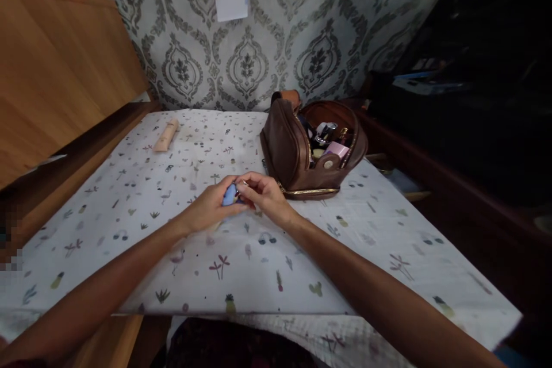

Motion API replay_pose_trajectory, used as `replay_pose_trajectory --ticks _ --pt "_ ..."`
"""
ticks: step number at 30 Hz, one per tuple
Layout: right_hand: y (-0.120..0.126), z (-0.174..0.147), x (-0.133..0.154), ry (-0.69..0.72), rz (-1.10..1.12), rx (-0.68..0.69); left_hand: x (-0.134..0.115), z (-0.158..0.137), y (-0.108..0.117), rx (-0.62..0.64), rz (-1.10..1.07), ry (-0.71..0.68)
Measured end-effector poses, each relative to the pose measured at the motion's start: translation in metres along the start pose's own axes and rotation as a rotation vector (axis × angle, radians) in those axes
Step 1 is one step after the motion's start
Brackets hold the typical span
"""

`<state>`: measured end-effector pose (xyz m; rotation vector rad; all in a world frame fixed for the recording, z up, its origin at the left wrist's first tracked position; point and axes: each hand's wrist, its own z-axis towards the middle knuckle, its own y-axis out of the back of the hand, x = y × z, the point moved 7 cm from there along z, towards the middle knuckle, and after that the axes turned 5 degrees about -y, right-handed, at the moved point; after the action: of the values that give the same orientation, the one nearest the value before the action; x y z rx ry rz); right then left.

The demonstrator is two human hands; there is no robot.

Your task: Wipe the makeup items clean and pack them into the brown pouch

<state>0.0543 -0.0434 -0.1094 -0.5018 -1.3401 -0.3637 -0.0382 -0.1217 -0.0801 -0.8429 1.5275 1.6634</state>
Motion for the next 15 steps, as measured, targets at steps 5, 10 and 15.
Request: replay_pose_trajectory --ticks 5,10,15 --pt "0.014 0.003 0.005 0.026 0.052 -0.135 0.018 -0.02 0.006 -0.027 -0.029 0.126" --pt "0.014 0.003 0.007 -0.041 0.219 -0.123 0.04 -0.041 0.012 -0.049 -0.224 0.292" --pt "0.007 0.001 0.01 -0.086 0.328 -0.065 0.038 -0.044 -0.001 -0.064 -0.306 0.274"
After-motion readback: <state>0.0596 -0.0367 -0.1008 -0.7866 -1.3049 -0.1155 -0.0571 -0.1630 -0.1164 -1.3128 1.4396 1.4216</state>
